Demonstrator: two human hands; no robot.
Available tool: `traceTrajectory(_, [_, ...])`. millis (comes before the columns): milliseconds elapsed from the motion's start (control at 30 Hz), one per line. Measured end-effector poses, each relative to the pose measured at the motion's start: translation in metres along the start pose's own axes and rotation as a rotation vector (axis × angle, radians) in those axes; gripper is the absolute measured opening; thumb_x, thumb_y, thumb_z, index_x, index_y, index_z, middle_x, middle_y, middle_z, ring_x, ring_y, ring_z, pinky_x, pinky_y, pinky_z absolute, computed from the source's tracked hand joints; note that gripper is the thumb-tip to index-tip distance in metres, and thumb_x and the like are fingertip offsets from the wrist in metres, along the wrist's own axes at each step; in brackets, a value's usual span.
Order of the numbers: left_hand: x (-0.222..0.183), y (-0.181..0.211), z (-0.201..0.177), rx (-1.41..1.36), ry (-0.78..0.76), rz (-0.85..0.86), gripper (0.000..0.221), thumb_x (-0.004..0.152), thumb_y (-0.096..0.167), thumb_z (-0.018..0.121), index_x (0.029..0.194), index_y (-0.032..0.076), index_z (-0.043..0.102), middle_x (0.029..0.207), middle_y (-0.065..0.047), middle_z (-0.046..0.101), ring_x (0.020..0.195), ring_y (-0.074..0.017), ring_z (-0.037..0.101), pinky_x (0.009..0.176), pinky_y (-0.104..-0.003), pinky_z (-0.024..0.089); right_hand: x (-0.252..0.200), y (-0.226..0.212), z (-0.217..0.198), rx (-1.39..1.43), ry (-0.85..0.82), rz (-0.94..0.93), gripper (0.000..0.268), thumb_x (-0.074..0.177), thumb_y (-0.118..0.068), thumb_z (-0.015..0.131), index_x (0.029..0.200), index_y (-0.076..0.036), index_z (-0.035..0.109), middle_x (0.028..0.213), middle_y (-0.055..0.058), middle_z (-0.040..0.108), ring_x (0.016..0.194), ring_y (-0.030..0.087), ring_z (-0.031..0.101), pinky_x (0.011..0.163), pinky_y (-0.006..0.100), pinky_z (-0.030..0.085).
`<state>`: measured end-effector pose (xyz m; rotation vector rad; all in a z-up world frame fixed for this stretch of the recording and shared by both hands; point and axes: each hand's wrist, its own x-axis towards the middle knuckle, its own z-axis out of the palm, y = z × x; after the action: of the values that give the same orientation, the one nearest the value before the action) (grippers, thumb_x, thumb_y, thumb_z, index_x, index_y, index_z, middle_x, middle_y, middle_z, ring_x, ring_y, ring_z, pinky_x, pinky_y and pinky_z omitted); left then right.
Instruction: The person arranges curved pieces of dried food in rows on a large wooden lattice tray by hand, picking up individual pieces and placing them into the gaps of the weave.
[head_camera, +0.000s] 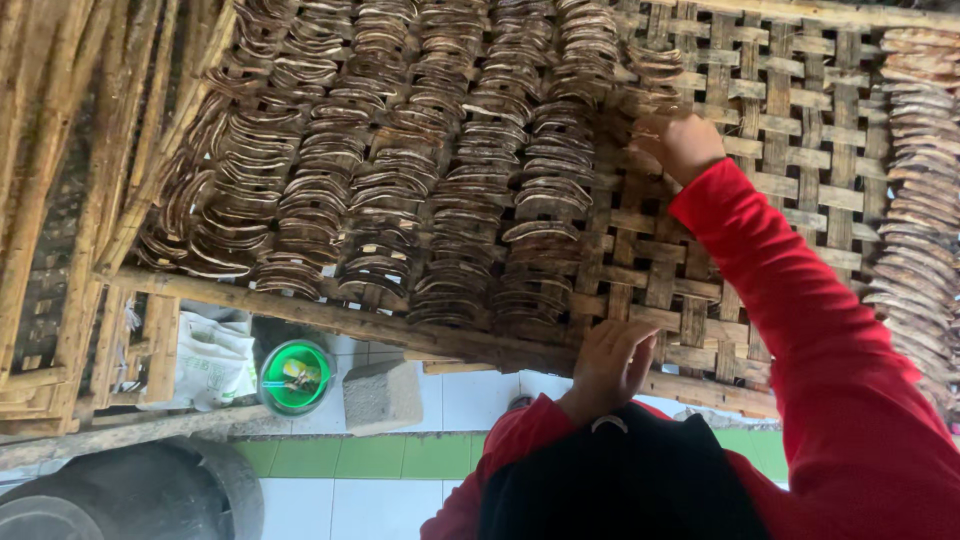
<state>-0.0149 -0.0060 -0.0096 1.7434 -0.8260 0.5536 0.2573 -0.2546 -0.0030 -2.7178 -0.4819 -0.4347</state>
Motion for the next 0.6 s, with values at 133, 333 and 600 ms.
traceTrajectory(133, [-0.003, -0.002, -0.001, 0.003, -0.021, 0.012, 0.035, 0.096, 0.001, 0.072, 0.128, 0.006, 0.058, 0.112, -0.011, 0.07, 0.098, -0.0268, 0.068, 0.088, -0.042, 0.051, -0.004, 0.001, 0.011, -0.432, 0.032, 0.005, 0.017, 0.11, -0.026, 0.071, 0.115, -0.01, 0.071, 0.097, 0.014, 0.075, 0.08, 0.031, 0.073, 0.067, 0.041, 0.059])
traceTrajectory(333, [0.0, 0.0, -0.008, -0.094, -0.067, 0.025, 0.033, 0.097, -0.001, 0.072, 0.126, 0.004, 0.059, 0.103, -0.012, 0.07, 0.086, -0.0262, 0.066, 0.079, -0.04, 0.049, 0.003, 0.021, -0.004, 0.363, 0.281, 0.274, 0.016, 0.104, -0.013, 0.066, 0.116, -0.003, 0.069, 0.097, 0.012, 0.075, 0.081, 0.025, 0.072, 0.069, 0.036, 0.059])
traceTrajectory(600, [0.013, 0.005, -0.019, -0.145, -0.09, 0.087, 0.024, 0.096, 0.001, 0.074, 0.117, 0.006, 0.063, 0.1, -0.01, 0.072, 0.087, -0.0262, 0.068, 0.08, -0.04, 0.05, -0.102, 0.07, -0.089, 0.928, -0.124, 0.568, 0.02, 0.111, -0.011, 0.056, 0.121, 0.003, 0.065, 0.095, 0.011, 0.07, 0.08, 0.016, 0.064, 0.071, 0.03, 0.051])
